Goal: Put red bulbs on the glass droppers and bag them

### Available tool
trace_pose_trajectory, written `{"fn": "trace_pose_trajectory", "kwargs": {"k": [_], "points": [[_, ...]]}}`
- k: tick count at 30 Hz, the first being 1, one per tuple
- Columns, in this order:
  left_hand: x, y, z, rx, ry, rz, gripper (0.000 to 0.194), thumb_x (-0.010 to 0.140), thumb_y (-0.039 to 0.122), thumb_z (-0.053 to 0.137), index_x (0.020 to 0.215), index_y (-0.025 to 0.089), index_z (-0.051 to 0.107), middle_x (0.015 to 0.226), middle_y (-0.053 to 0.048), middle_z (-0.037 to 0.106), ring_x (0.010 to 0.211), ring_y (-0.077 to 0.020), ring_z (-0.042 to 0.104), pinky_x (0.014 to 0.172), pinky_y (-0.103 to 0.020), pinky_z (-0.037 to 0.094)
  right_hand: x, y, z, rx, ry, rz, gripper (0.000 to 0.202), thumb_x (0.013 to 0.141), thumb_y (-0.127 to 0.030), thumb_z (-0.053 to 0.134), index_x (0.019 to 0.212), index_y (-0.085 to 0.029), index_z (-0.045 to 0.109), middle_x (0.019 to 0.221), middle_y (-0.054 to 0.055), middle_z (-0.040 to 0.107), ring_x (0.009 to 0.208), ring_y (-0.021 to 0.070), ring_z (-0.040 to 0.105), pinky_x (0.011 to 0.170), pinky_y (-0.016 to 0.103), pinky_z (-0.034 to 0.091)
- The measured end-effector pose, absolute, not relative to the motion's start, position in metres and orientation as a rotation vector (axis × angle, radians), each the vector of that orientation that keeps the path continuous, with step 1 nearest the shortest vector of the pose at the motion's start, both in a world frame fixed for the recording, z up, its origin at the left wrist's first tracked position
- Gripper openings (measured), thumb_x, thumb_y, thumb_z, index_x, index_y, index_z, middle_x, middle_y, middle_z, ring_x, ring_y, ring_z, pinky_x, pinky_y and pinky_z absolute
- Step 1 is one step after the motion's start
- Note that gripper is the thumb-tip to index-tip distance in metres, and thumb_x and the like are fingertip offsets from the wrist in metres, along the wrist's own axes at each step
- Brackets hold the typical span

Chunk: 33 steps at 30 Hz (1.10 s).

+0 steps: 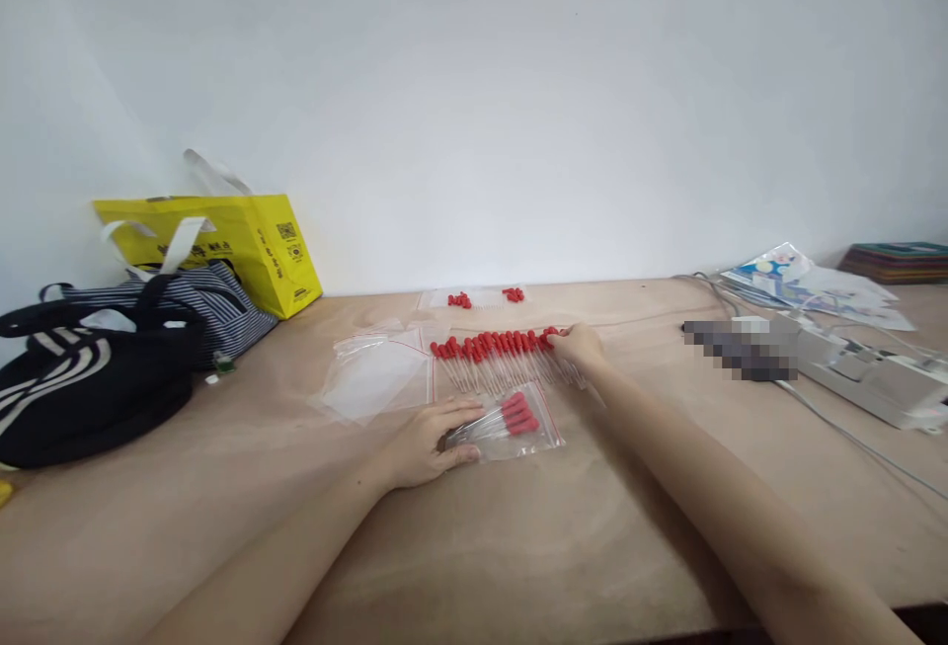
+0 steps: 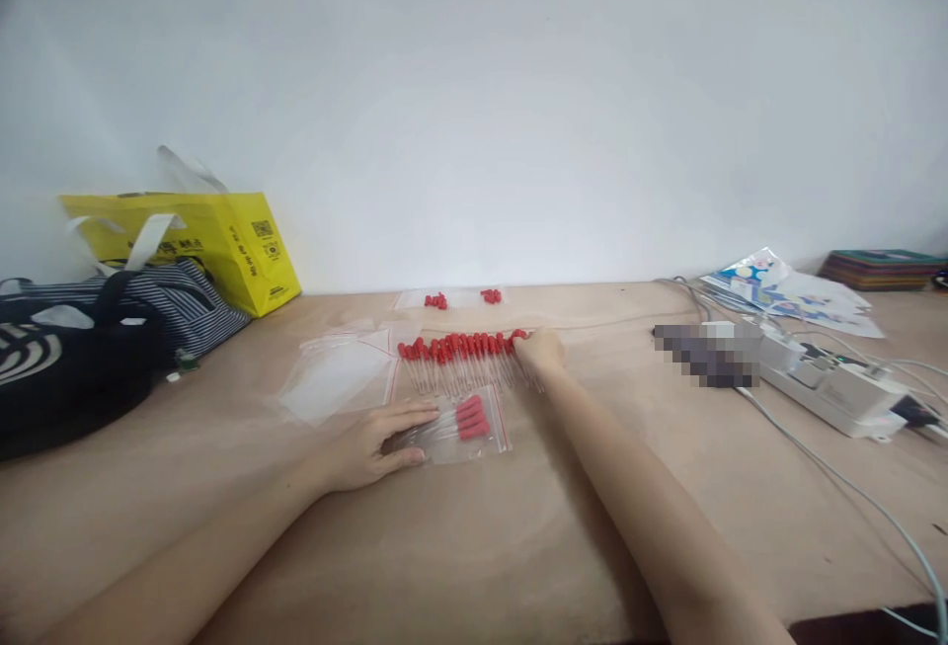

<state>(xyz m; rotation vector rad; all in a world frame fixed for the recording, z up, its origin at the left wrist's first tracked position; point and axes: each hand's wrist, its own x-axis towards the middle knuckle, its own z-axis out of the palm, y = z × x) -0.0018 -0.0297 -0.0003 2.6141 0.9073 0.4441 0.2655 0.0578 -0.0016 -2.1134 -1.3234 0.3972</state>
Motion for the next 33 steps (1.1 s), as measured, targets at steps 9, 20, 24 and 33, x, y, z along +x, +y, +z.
{"fn": "trace_pose_trajectory", "kwargs": {"k": [9,20,24,33], "points": [[-0.001,-0.032,0.004,2.582,0.904,0.454,0.045,0.078,0.039,0.052,0.119,0.021,0.047,0.126,-0.006,0.046,0.118,-0.0208,0.039,0.097,-0.037,0.032,0.275,0.051,0.006,-1.779,-1.218,0.471,0.024,0.066,-0.039,0.052,0.069,-0.016,0.057,0.069,0.006,0.061,0.067,0.0177,0.057,0.057,0.024,0.039],[-0.002,-0.031,0.002,2.594,0.931,0.423,0.047,0.079,0.042,0.051,0.121,0.021,0.045,0.127,-0.006,0.045,0.118,-0.0207,0.039,0.098,-0.037,0.031,0.283,-0.025,-0.022,-1.121,-1.151,0.837,0.050,0.065,-0.050,0.056,0.102,-0.022,0.036,0.059,-0.007,0.048,0.047,0.0086,0.045,0.047,0.022,0.038],[-0.002,-0.032,0.002,2.594,0.945,0.412,0.048,0.079,0.043,0.050,0.121,0.021,0.044,0.127,-0.007,0.045,0.118,-0.0206,0.039,0.098,-0.037,0.032,0.272,-0.036,-0.027,-1.116,-1.066,0.923,0.045,0.062,-0.050,0.059,0.092,-0.022,0.040,0.059,-0.006,0.048,0.048,0.0086,0.047,0.048,0.022,0.038],[-0.002,-0.033,0.003,2.587,0.944,0.420,0.048,0.079,0.042,0.051,0.120,0.020,0.045,0.127,-0.008,0.045,0.118,-0.0215,0.039,0.098,-0.038,0.032,0.272,-0.058,-0.033,-1.121,-1.278,1.118,0.037,0.065,-0.051,0.059,0.082,-0.020,0.048,0.066,-0.001,0.056,0.059,0.0124,0.056,0.059,0.027,0.044]]}}
